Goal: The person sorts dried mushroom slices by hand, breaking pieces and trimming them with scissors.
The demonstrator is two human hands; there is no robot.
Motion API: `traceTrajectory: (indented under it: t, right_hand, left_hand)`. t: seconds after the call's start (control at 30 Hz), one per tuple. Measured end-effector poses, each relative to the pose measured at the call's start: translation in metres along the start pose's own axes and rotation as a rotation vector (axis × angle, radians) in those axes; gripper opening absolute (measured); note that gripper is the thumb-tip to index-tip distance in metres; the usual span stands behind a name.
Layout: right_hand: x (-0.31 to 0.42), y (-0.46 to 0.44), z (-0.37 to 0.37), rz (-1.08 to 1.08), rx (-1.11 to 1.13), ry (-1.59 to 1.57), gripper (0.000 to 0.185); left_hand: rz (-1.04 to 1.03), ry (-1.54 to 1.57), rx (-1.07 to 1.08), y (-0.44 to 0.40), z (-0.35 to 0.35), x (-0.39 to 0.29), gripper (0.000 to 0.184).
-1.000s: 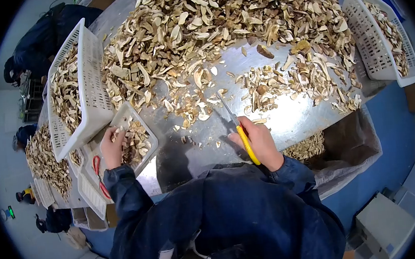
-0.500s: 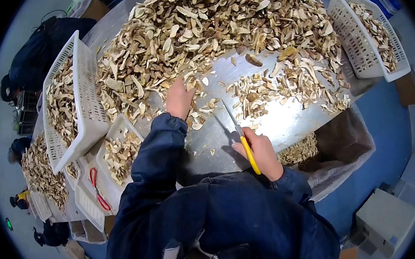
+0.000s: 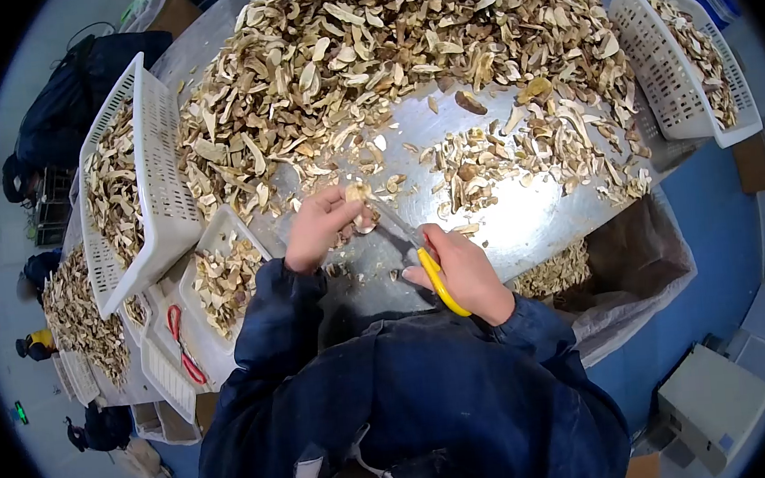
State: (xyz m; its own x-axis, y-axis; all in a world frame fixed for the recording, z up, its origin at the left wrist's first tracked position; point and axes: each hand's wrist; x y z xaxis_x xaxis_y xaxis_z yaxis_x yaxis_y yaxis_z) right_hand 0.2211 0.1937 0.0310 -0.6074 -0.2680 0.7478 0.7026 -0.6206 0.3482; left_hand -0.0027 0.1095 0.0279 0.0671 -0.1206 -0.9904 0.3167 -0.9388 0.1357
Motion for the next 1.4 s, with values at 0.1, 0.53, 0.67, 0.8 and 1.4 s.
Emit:
traceTrajectory:
  t: [0.1, 0.53, 0.67, 0.8, 1.4]
  right_hand:
    - [0.004, 0.002, 0.001, 0.003, 0.046, -0.005, 0.052]
    - [-0.017, 0.012, -0.018, 0.014, 0.139, -0.115, 0.037]
    - [-0.018, 0.018, -0.010, -0.048, 0.061, -0.121, 0.037]
    - [-0.029, 0.022, -0.010, -0.092, 0.049, -0.150, 0.038]
    - [-0.026, 0.012, -0.016, -0.081, 0.054, -0.081, 0.039]
  left_hand:
    - [-0.001, -0.010, 0.072, 0.010, -0.006, 0.003, 0.017]
    - [0.077, 0.402, 0.064, 0.010, 0.040, 0.017, 0.018]
    - [-0.002, 0.426, -0.095, -0.030, 0.073, 0.035, 0.006]
    - [-0.118, -0.190, -0.280, -0.064, 0.115, 0.050, 0.013]
    - [-0.222, -0.742, -0.198, 0.004, 0.097, 0.026, 0.024]
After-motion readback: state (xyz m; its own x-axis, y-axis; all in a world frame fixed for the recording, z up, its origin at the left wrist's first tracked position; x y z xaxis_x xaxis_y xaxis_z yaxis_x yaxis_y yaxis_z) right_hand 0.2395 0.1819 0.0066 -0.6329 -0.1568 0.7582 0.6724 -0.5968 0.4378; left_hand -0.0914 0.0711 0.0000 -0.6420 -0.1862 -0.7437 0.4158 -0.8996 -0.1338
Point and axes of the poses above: each hand's wrist, its own y-axis away from the middle knuckle, its own z-axis out of the back of the hand, x = y × z, and after that the axes turned 15 degrees about -z, right-handed
